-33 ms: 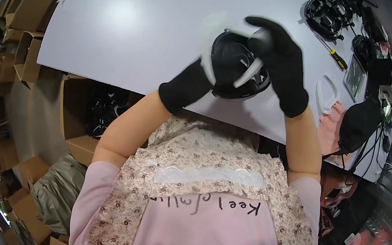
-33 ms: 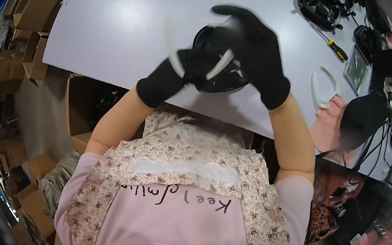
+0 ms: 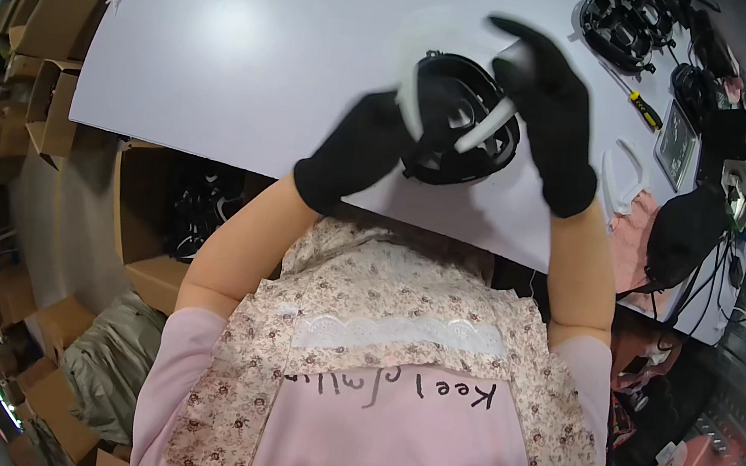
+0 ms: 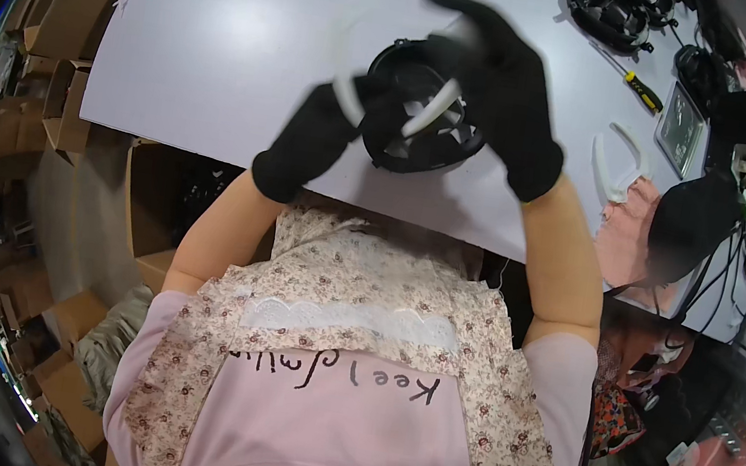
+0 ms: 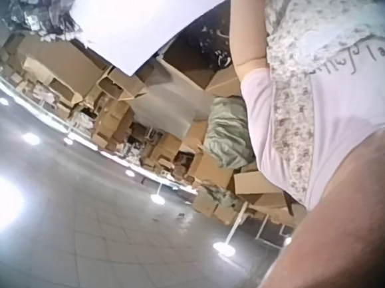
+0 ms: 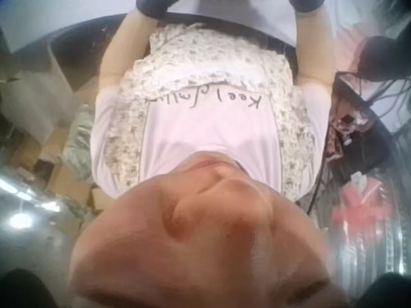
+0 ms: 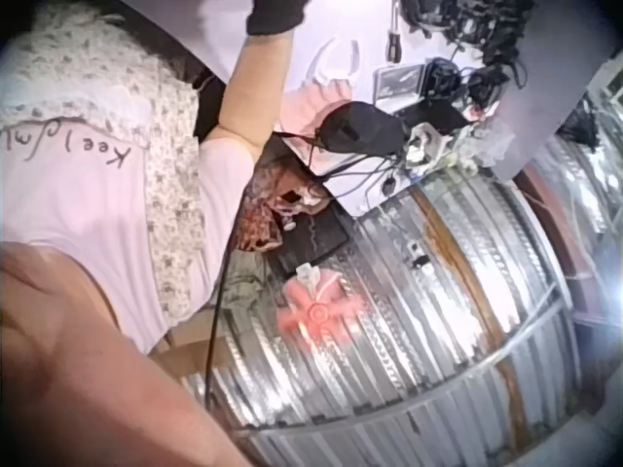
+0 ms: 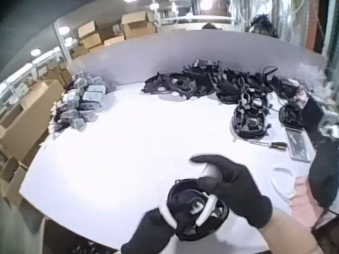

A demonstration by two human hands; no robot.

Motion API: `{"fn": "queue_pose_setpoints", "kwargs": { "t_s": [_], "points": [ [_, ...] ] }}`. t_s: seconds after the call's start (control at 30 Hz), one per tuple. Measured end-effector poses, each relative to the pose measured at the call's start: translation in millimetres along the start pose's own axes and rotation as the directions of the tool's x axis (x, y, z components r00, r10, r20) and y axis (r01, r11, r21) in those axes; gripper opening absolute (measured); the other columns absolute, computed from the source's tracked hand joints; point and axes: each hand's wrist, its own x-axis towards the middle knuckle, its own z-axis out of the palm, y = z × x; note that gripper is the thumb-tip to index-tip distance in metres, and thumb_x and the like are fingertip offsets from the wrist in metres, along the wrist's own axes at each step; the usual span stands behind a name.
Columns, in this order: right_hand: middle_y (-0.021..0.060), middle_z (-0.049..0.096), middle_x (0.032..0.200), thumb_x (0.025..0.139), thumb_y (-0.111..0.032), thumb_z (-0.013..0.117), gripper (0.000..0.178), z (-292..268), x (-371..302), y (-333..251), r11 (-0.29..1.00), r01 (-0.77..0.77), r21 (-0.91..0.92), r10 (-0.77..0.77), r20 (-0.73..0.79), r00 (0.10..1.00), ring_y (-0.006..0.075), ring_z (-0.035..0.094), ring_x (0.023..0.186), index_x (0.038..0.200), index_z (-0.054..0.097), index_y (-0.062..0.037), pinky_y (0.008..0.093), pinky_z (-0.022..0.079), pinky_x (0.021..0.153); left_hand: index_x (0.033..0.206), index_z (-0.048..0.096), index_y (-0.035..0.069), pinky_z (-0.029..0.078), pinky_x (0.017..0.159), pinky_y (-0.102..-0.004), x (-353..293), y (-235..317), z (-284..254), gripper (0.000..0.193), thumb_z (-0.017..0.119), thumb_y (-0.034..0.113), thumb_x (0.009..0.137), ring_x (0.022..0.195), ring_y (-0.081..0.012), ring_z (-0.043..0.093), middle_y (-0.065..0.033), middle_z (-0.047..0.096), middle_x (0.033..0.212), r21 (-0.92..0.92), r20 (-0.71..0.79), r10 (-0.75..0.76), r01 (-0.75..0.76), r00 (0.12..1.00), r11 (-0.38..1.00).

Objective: The person assembles mask frames by snapping white plastic inserts into black frames by hand, placing the completed frames into a box, and arranging additional mask components on the workbench.

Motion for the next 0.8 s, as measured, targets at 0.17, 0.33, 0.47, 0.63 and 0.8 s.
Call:
{"fn": "queue_pose_setpoints", "kwargs": {
  "t_s": [0.17, 0.33, 0.47, 0.63, 0.8],
  "points": [
    [-0.0002, 0.063, 0.089, 0.094, -0.018, 0.066, 0.033, -50, 6, 9, 0.968, -0.070, -0.242, 0.040, -0.123, 0.992, 0.0057, 0.052, 0.077, 0.124, 0.058, -0.0082, 0.0206, 0.042, 0.069, 0.134, 0.053, 0.007, 0.053, 0.082, -0.0393, 3, -27, -34, 0.055, 0.076, 0.023, 0.086, 0.101, -0.0246, 0.063, -0.0140, 0.062, 0.113, 0.663, -0.204, 0.413, -0.185, 0.888, 0.725],
    [0.0017, 0.064, 0.089, 0.097, -0.027, 0.064, 0.032, -61, -9, 24, 0.987, -0.156, -0.049, 0.137, -0.270, 0.953, 0.0055, 0.054, 0.076, 0.120, 0.061, -0.0054, 0.0202, 0.043, 0.064, 0.134, 0.054, 0.008, 0.052, 0.084, -0.0357, -8, -30, -28, 0.052, 0.074, 0.023, 0.088, 0.096, -0.0227, 0.064, -0.0107, 0.065, 0.108, 0.653, -0.125, 0.228, -0.092, 0.966, 0.751],
    [0.0009, 0.062, 0.090, 0.101, -0.027, 0.057, 0.032, -58, -37, 30, 0.983, -0.121, 0.141, 0.165, -0.366, 0.916, 0.0031, 0.048, 0.071, 0.121, 0.061, -0.0028, 0.0186, 0.038, 0.058, 0.130, 0.054, 0.003, 0.054, 0.077, -0.0370, -4, -24, -30, 0.054, 0.077, 0.024, 0.085, 0.090, -0.0281, 0.064, -0.0148, 0.062, 0.115, 0.864, 0.019, 0.599, -0.314, 0.801, 0.393],
    [0.0028, 0.063, 0.096, 0.103, -0.023, 0.052, 0.033, -52, -52, 23, 0.959, -0.179, 0.220, 0.246, -0.333, 0.910, 0.0032, 0.050, 0.075, 0.127, 0.059, -0.0018, 0.0183, 0.041, 0.063, 0.140, 0.053, 0.015, 0.044, 0.101, -0.0457, 12, -22, -12, 0.065, 0.077, 0.019, 0.080, 0.115, -0.0336, 0.055, -0.0171, 0.054, 0.135, 0.868, -0.030, 0.546, -0.248, 0.837, 0.429],
    [0.0083, 0.063, 0.106, 0.104, -0.020, 0.049, 0.036, -61, -58, 24, 0.903, -0.089, 0.420, 0.259, -0.366, 0.894, 0.0086, 0.056, 0.080, 0.132, 0.053, 0.0013, 0.0218, 0.047, 0.071, 0.118, 0.070, 0.017, 0.041, 0.105, -0.0469, 75, 15, -13, 0.047, 0.072, 0.014, 0.072, 0.127, -0.0332, 0.051, -0.0125, 0.057, 0.137, 0.665, 0.391, 0.740, -0.724, 0.547, 0.184]
  ]
}}
